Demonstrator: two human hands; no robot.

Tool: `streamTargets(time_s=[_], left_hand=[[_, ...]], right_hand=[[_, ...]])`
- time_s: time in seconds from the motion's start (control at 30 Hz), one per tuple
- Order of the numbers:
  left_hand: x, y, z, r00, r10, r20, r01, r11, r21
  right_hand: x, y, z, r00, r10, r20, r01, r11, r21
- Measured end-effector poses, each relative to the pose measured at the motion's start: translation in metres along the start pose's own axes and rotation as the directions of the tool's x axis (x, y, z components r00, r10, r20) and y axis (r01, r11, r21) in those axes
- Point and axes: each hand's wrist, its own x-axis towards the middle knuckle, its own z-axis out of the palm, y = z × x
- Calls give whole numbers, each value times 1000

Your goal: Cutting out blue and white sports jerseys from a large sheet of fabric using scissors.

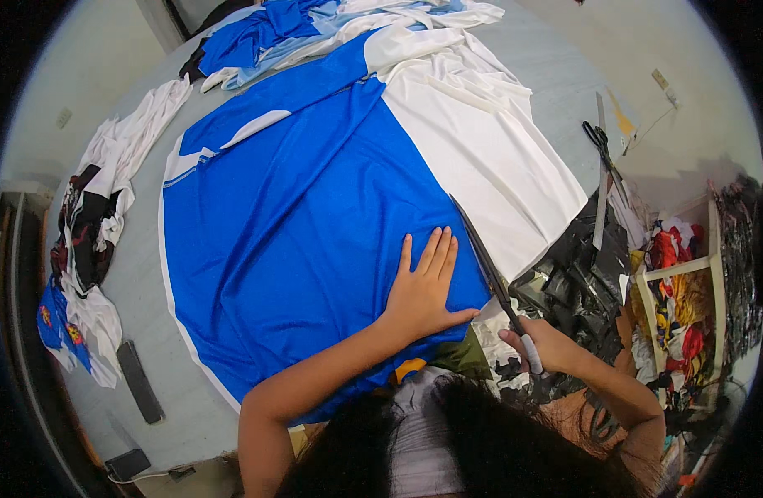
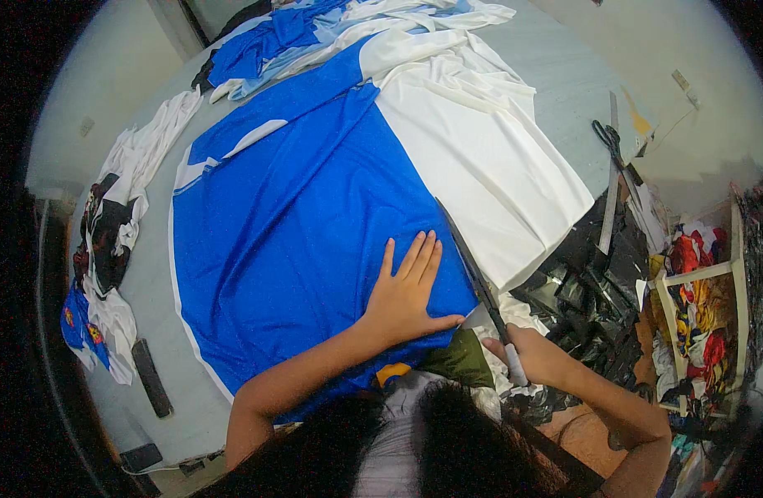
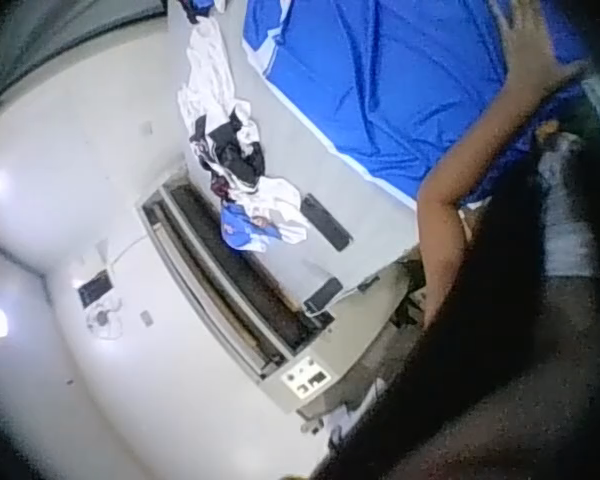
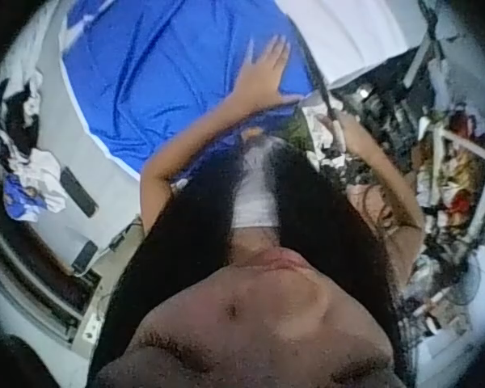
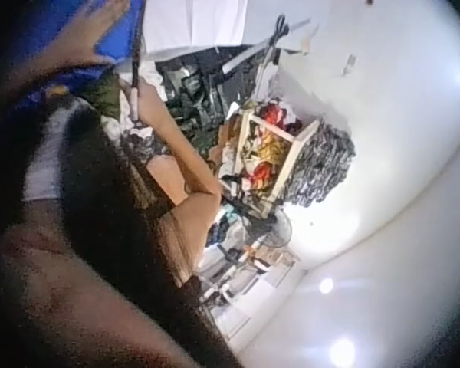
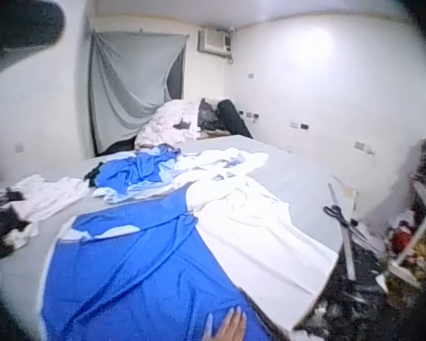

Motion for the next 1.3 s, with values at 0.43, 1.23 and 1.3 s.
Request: streamTargets(time_s=[0.43,1.23,1.3], left_hand=[[-9,10,0,1000,17,19,-16,999,-39],[65,-88,-2,1000,19,-13,-18,998,64],[65,-84,0,1000,17,17,-18,998,57]], right_hand=[[15,-16,-7,995,74,67,-79,993,90],[-13,12,5,999,6,47,-22,936,351],[-13,8,8,999,22,38,-33,950,311]])
